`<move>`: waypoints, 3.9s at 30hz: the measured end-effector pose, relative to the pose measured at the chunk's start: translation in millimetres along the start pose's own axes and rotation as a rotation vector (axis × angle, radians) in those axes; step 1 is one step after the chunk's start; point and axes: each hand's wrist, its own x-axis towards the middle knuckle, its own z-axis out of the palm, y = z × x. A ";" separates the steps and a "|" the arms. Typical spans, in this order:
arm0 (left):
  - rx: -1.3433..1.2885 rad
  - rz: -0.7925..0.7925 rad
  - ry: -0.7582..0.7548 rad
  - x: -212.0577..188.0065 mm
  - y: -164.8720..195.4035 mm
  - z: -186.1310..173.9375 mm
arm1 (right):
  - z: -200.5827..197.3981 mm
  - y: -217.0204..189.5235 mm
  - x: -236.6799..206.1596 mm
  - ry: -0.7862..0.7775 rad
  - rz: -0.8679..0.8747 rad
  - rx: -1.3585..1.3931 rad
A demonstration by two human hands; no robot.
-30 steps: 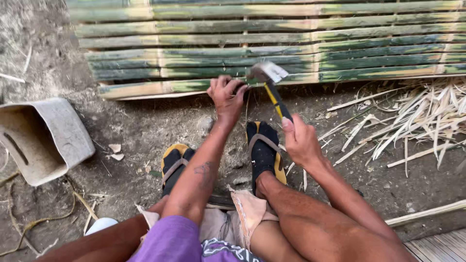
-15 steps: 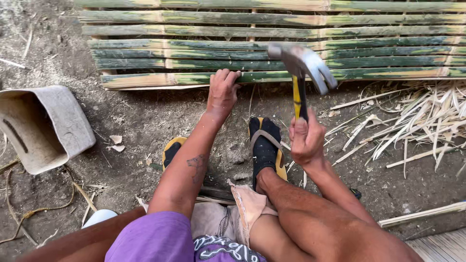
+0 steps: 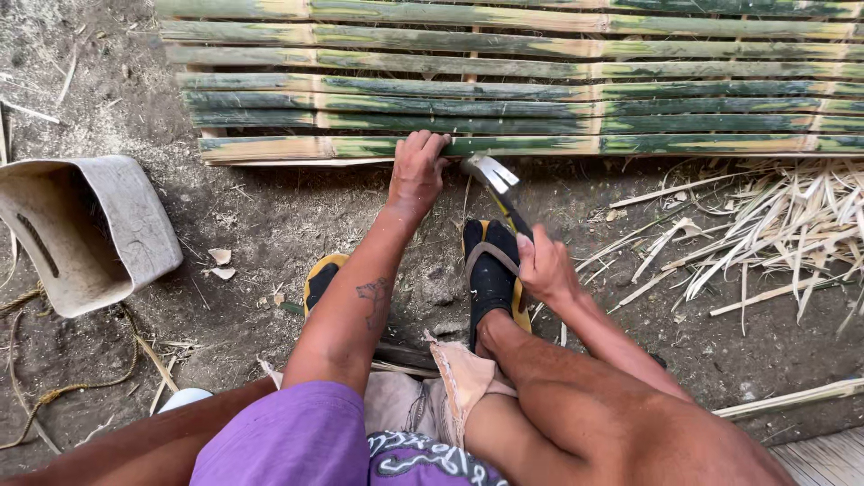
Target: The person assembles a bamboo mat by placing bamboo strips across a frame and securing them with nails using a hammer. They repeatedly pick nails from a container, position them on the strips, and hammer them in place.
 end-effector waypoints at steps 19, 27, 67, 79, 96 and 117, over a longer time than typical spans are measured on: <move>-0.045 0.010 0.018 -3.2 2.2 -0.3 | 21.2 69.9 -21.2 0.135 0.072 0.174; -0.029 -0.009 -0.074 -2.0 -2.3 -5.6 | 37.5 88.5 -25.1 -0.081 0.087 -0.094; 0.126 -1.101 0.143 -189.5 -212.3 -325.4 | 205.2 -314.0 84.5 -0.608 -0.114 0.349; 0.207 -0.983 0.170 -182.8 -193.8 -334.8 | 201.1 -308.2 81.9 -0.584 -0.161 0.320; -0.336 -0.745 0.293 -42.7 -173.8 -268.9 | 170.4 -245.7 129.3 -0.210 -0.075 -0.037; -0.211 -0.475 0.726 -42.0 -192.8 -193.9 | 163.8 -264.2 129.1 -0.279 0.008 0.023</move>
